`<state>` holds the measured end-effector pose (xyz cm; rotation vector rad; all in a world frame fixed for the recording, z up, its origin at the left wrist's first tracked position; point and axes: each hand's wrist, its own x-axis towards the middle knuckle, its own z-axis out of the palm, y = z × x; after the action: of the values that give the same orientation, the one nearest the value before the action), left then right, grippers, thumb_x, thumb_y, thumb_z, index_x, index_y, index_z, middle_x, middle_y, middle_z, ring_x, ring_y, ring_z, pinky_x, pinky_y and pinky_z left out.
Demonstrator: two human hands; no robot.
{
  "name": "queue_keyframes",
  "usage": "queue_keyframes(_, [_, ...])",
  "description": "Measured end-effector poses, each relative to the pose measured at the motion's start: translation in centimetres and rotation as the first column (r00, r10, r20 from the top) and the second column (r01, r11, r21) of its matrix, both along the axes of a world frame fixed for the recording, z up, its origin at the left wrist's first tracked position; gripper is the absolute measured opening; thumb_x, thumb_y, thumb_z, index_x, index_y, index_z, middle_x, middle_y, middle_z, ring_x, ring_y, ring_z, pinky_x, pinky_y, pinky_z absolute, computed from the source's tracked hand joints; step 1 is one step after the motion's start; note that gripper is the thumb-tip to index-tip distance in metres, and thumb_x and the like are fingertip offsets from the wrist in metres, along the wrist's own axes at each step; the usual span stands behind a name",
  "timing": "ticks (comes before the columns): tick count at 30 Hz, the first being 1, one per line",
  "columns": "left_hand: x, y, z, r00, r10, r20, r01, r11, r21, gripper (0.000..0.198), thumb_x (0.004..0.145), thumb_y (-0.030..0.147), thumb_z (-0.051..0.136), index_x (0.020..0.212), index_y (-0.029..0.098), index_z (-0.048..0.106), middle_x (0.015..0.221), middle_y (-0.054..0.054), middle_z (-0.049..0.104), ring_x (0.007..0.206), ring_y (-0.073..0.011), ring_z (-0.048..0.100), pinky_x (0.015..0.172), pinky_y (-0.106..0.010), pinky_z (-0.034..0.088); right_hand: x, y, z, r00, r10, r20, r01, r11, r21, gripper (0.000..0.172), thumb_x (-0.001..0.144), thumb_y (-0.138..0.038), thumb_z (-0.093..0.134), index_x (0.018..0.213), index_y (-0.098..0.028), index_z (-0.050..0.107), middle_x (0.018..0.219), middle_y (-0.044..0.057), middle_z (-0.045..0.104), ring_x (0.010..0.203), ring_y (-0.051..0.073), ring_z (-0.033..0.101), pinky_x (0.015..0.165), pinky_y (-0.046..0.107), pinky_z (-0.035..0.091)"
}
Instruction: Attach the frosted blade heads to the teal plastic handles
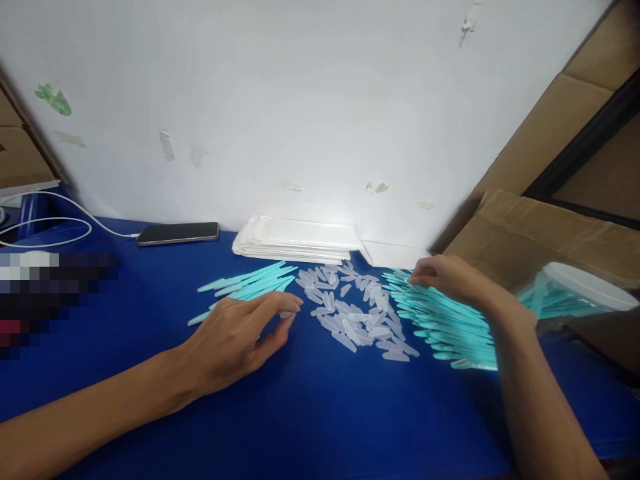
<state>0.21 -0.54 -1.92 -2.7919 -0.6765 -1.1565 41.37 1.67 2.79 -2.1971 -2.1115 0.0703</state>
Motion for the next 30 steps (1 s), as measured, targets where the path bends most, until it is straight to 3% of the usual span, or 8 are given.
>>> queue_keyframes(7, [0.0,0.0,0.2,0.999,-0.043,-0.002,0.043,0.999,0.021,0.017,0.096,0.011,0.054,0.111,0.019,0.054,0.092,0.000,0.070,0.054,-0.0060,0.053,0.048,-0.017,0.041,-0.5,-0.3,0.4,0.998,-0.009,0.062,0.007,0.999,0.033,0.016,0.090,-0.031,0.056,0.090,-0.024,0.070,0.087,0.005,0.075,0.076,0.021,0.066,0.062,0.029,0.041])
queue_keyframes(14, [0.0,0.2,0.1,1.000,0.020,-0.024,-0.019,0.999,0.034,0.029,0.099,0.016,0.054,0.128,0.020,0.054,0.096,-0.002,0.069,0.063,-0.0083,0.058,0.053,-0.018,0.044,-3.3,-0.7,2.0,1.000,0.000,-0.009,0.002,0.950,0.311,0.028,0.101,-0.039,0.041,0.106,-0.023,0.063,0.073,0.003,0.072,0.067,0.020,0.065,0.060,0.029,0.040])
queue_keyframes(17, [-0.1,0.4,-0.1,0.999,0.033,-0.024,-0.032,0.997,0.069,0.028,0.099,0.017,0.055,0.127,0.020,0.057,0.099,-0.003,0.067,0.067,-0.0091,0.059,0.055,-0.019,0.045,-5.8,-0.7,1.8,0.990,0.137,-0.018,-0.117,0.902,0.415,0.026,0.101,-0.039,0.045,0.107,-0.023,0.064,0.087,0.004,0.074,0.075,0.021,0.067,0.065,0.030,0.044])
queue_keyframes(19, [-0.1,0.6,-0.3,0.998,0.052,-0.027,-0.051,0.997,0.052,0.027,0.100,0.019,0.054,0.127,0.020,0.057,0.102,-0.004,0.066,0.064,-0.0082,0.056,0.054,-0.019,0.045,-8.0,-0.9,1.2,0.952,0.305,-0.018,-0.261,0.841,0.474,0.024,0.102,-0.036,0.046,0.106,-0.021,0.065,0.101,0.007,0.073,0.088,0.022,0.068,0.074,0.032,0.048])
queue_keyframes(22, [-0.1,1.0,-0.7,0.994,0.095,-0.059,-0.095,0.995,0.000,0.031,0.102,0.018,0.049,0.132,0.022,0.055,0.109,-0.005,0.065,0.064,-0.0080,0.055,0.056,-0.020,0.046,-11.6,-1.8,0.2,0.857,0.513,-0.052,-0.442,0.783,0.438,0.028,0.105,-0.032,0.041,0.116,-0.020,0.064,0.110,0.010,0.068,0.094,0.021,0.065,0.079,0.034,0.052])
queue_keyframes(26, [-0.3,1.4,-1.1,0.991,0.120,-0.062,-0.121,0.992,-0.024,0.030,0.102,0.020,0.049,0.131,0.023,0.057,0.102,-0.002,0.067,0.073,-0.0110,0.060,0.062,-0.022,0.047,-14.9,-3.1,-1.3,0.746,0.664,-0.053,-0.615,0.717,0.328,0.038,0.105,-0.019,0.038,0.141,-0.026,0.050,0.122,0.010,0.060,0.093,0.019,0.063,0.077,0.034,0.053])
queue_keyframes(30, [-0.4,1.5,-0.9,0.988,0.147,-0.045,-0.149,0.987,-0.055,0.028,0.102,0.024,0.050,0.129,0.025,0.059,0.099,0.000,0.068,0.076,-0.0117,0.061,0.065,-0.022,0.046,-16.0,-3.3,-2.3,0.666,0.745,-0.038,-0.672,0.622,0.401,0.040,0.104,-0.018,0.044,0.143,-0.024,0.048,0.116,0.008,0.064,0.094,0.018,0.063,0.079,0.032,0.053])
